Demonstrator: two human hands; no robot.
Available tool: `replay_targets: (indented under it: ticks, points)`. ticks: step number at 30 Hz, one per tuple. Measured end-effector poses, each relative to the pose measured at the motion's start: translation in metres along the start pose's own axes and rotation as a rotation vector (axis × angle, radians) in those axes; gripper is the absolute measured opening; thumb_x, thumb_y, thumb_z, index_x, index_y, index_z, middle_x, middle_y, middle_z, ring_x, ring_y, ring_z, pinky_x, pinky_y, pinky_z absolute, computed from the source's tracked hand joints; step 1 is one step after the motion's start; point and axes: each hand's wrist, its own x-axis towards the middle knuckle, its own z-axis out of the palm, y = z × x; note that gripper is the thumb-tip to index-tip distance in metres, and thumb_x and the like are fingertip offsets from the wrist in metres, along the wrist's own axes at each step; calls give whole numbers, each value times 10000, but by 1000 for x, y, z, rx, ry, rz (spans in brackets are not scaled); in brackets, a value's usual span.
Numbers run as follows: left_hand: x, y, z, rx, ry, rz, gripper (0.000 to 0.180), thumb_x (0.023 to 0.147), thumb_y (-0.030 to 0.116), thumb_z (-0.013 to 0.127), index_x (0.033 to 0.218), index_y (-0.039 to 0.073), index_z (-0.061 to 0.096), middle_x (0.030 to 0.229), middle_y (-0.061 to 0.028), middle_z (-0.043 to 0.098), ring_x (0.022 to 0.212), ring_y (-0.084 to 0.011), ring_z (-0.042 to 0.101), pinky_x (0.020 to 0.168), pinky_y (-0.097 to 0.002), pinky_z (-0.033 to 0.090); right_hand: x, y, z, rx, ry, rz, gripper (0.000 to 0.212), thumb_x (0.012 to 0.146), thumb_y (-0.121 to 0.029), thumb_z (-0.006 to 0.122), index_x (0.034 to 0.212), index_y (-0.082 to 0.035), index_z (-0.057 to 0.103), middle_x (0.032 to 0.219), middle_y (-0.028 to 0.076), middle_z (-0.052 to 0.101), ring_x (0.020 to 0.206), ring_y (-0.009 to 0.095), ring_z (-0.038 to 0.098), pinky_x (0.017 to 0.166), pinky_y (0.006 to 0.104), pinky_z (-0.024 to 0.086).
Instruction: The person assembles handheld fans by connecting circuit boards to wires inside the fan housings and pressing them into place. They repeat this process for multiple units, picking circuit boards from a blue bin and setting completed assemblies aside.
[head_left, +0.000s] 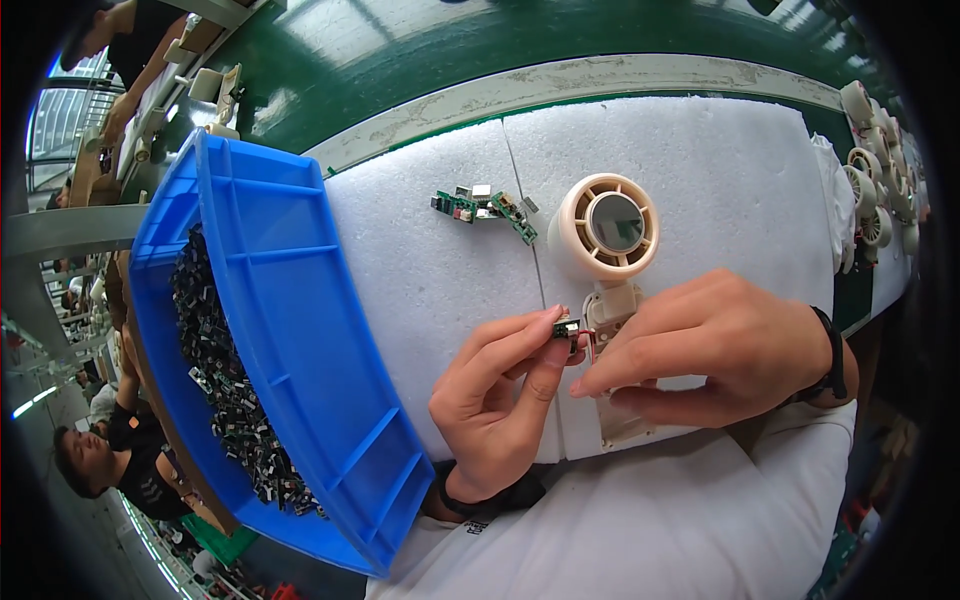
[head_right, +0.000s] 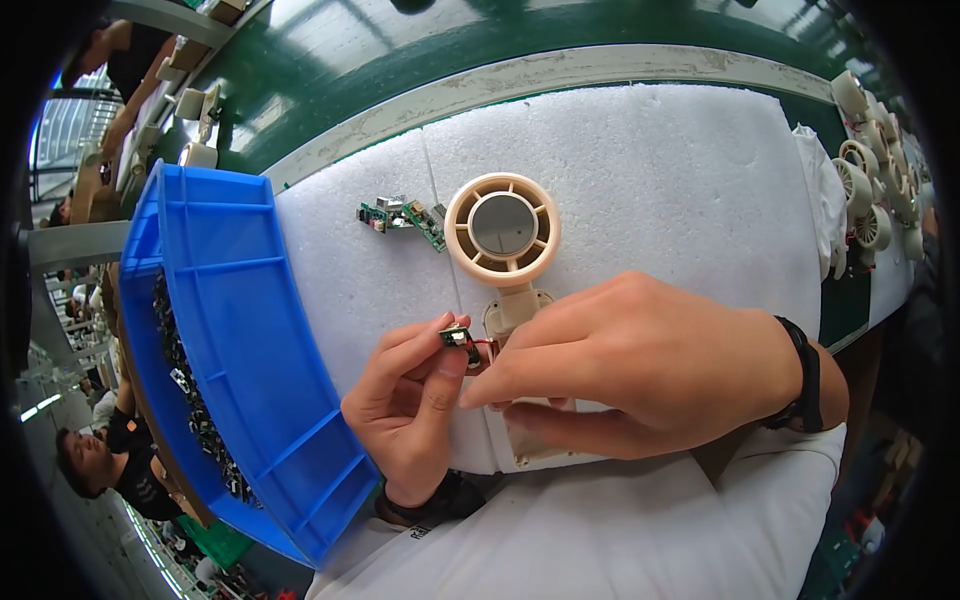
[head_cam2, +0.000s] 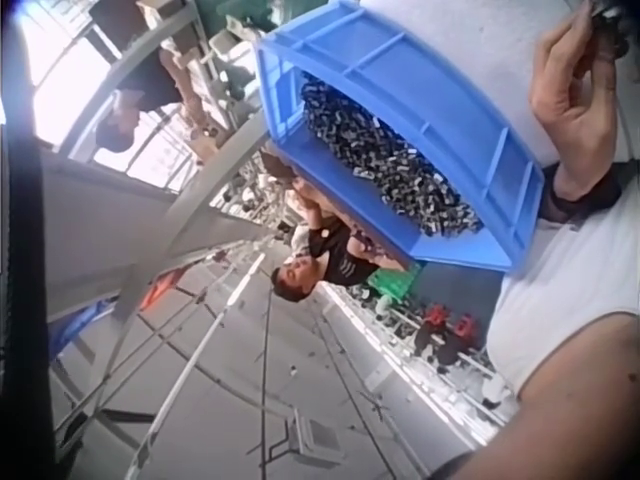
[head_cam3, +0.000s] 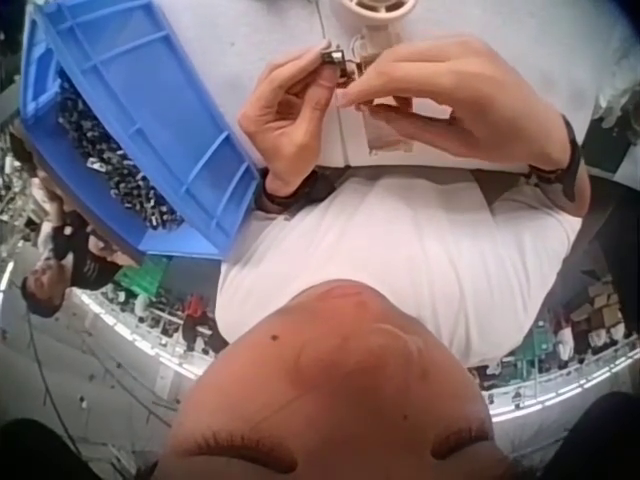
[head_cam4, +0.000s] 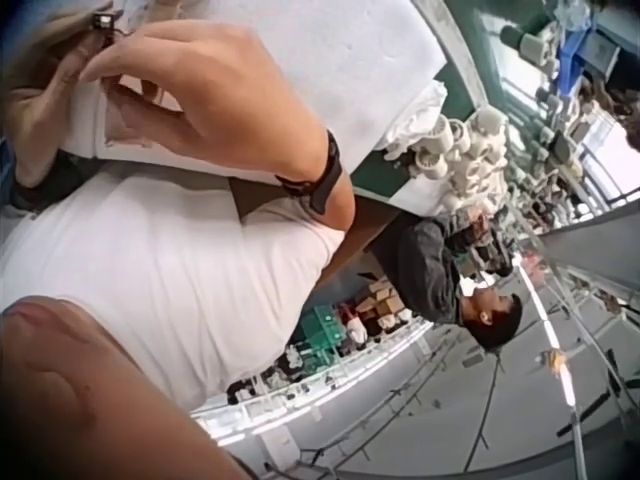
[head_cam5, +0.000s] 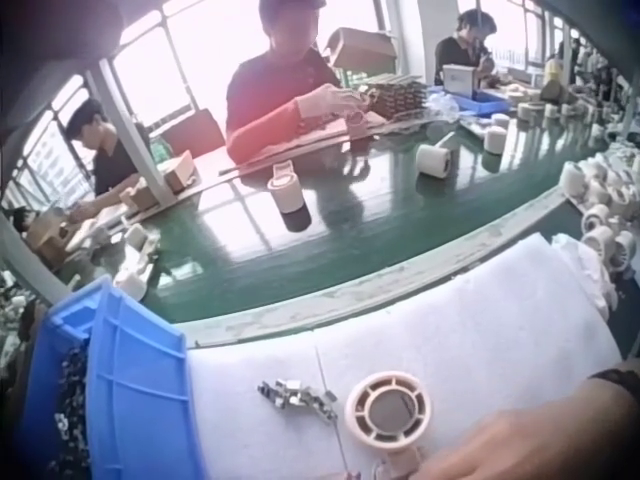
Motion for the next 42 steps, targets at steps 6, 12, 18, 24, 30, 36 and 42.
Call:
replay_targets:
  ticks: [6,12,18,24,30,36,42]
  points:
    - [-1,-2,-1,13,2,2,296,932,-116,654,1219,-50,686,1195,-205,663,1021,-239,721,869,-316,611,2,3,-1,-76,-10,-86,248,831,-24,799,1068,-95,771,890,62,723,759,228,694,634,318,558]
    - [-1,-1,0,-16,-3,6,294,934,-126,642,1216,-53,684,1201,-204,656,1034,-243,716,880,-321,612,6,-1,0,-70,75,-33,150,837,-61,786,980,-79,746,829,50,661,737,229,666,626,334,539]
    - [-1,-3,1,-30,-4,-2,302,932,-134,638,1219,-51,684,1201,-203,655,1034,-241,713,883,-321,613,3,-6,0,-16,99,129,91,824,-67,775,895,-64,717,793,46,628,671,223,640,573,333,515]
    - [0,-3,3,37,-14,43,316,907,-148,659,1205,-48,698,1169,-190,675,1006,-224,714,873,-310,613,5,-3,8,-300,291,18,116,772,-43,777,834,-54,679,771,49,603,625,221,616,532,326,497]
    - [-2,-6,4,51,-6,49,330,885,-163,672,1192,-46,708,1149,-187,691,989,-217,716,855,-306,613,3,-1,9,-362,305,-7,137,747,-35,775,822,-54,662,765,50,578,611,219,599,524,332,491]
    - [-2,-8,4,219,-2,165,382,821,-185,714,1168,-26,726,1120,-185,709,945,-231,731,817,-303,610,2,2,9,-459,292,-92,136,758,-39,766,821,-46,647,773,48,552,605,212,590,507,337,482]
    - [-3,-10,7,350,52,265,399,781,-184,745,1140,-11,742,1090,-176,722,925,-240,738,790,-302,606,2,2,10,-460,320,-101,137,766,-43,762,818,-42,636,778,49,548,606,207,590,499,335,479]
